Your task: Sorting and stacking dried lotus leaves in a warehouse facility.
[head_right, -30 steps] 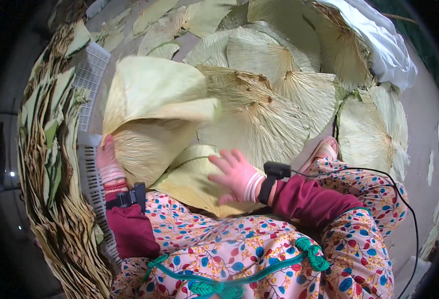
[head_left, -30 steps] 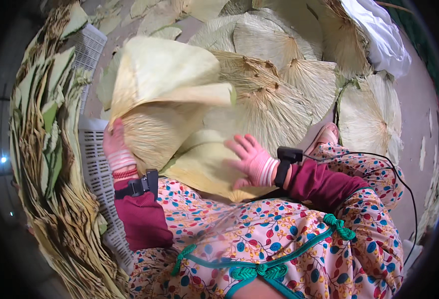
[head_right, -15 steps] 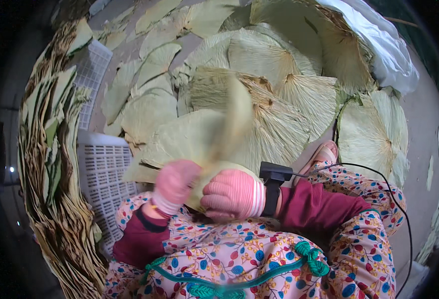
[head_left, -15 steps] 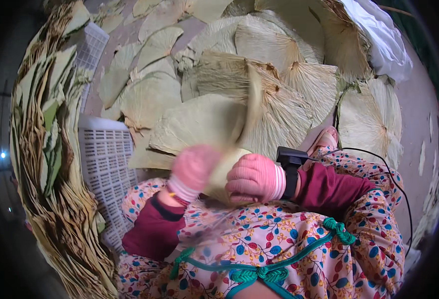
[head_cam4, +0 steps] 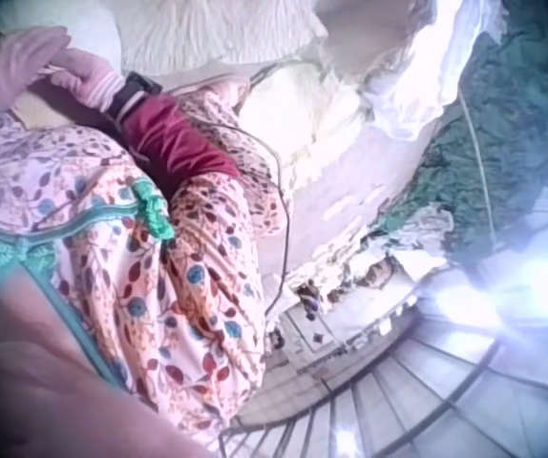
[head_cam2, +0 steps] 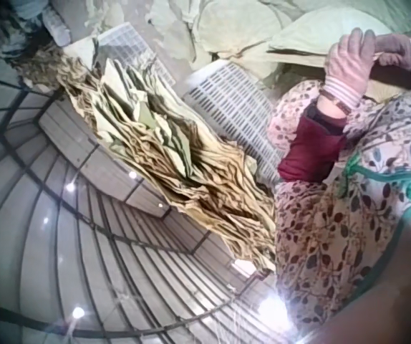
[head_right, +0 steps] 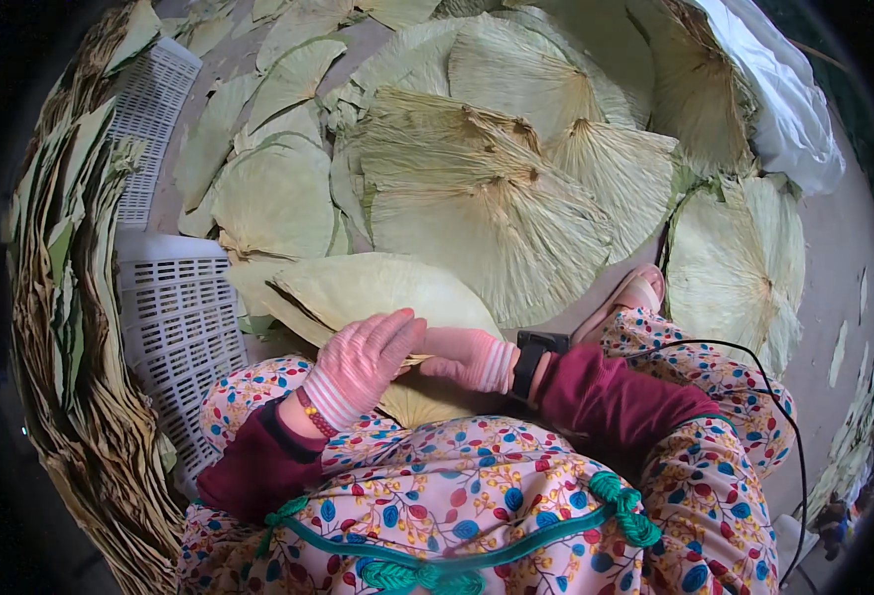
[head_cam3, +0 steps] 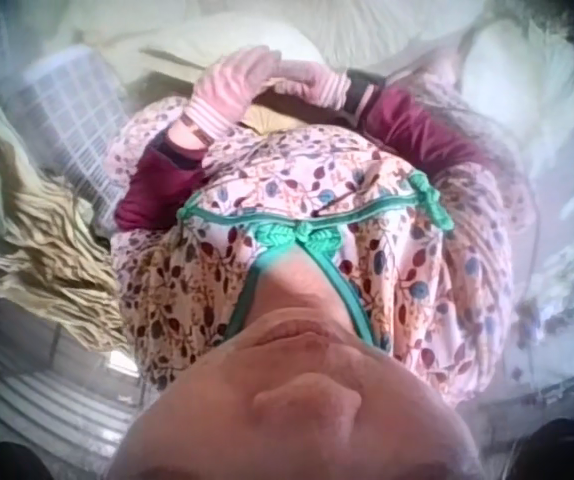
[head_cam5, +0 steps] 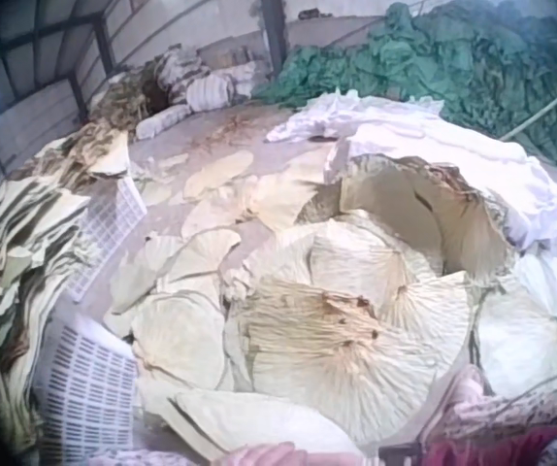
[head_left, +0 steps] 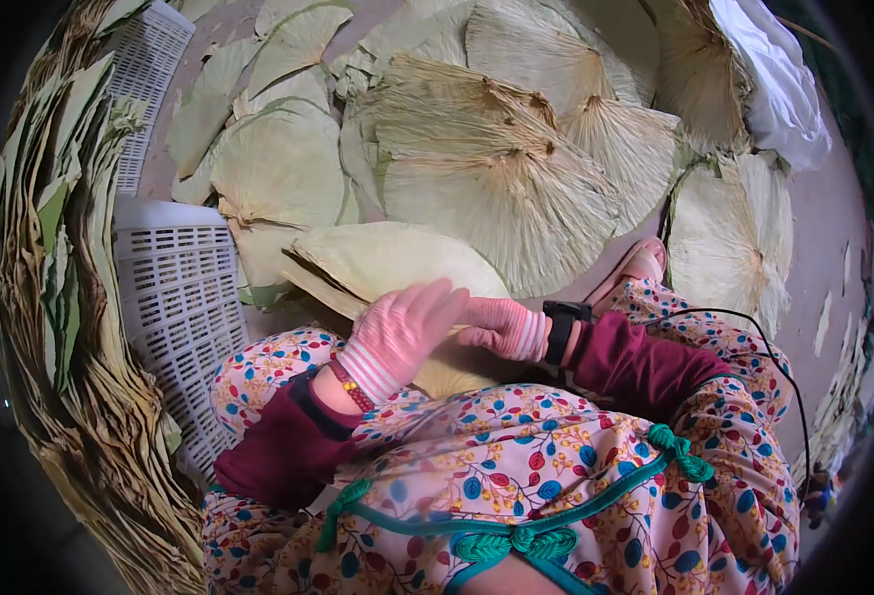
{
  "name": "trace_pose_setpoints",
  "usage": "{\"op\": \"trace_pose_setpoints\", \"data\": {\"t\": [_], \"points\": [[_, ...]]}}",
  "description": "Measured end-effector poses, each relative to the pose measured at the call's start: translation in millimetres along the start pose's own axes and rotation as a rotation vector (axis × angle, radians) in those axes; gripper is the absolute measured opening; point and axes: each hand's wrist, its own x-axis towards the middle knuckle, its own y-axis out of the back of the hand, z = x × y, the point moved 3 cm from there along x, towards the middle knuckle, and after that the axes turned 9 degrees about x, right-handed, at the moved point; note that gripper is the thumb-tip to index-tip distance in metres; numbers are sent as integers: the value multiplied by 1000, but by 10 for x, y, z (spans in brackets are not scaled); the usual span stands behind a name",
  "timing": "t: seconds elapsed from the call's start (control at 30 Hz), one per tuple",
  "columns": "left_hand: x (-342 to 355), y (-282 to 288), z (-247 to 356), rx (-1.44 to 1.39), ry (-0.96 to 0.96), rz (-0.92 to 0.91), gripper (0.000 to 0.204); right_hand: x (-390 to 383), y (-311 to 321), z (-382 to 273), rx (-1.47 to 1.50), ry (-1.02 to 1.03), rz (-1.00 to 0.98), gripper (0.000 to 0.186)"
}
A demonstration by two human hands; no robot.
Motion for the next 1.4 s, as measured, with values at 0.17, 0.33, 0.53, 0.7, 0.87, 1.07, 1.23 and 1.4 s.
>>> {"op": "trace_pose_setpoints", "data": {"t": [0.17, 0.33, 0.53, 0.7, 0.87, 1.07, 1.23, 1.4], "points": [[-64, -93, -21, -42, -53, -338, 21, -75, 444, 640, 245, -358, -153, 42], [-78, -170, -72, -123, 25, -551, 7, 455, 1673, 483, -516, -472, 730, 55], [-60, -185, -112, -32, -6, -580, 4, 737, 1461, 681, -594, -597, 483, 39], [-123, -91, -208, -68, 6, -541, 4, 619, 687, 136, -650, -309, 28, 28], [-124, -50, -182, -55, -19, -645, 4, 522, 2067, 15, -394, -373, 467, 17], [-84, -64, -169, 0, -60, -710, 3, 502, 2057, 462, -1254, -303, 298, 20], [-58, -77, -132, -8, -51, -652, 3, 478, 1870, 611, -1257, -500, 372, 19], [-143, -108, -137, 22, -36, -662, 4, 636, 2056, 320, -920, -845, 286, 39]]}}
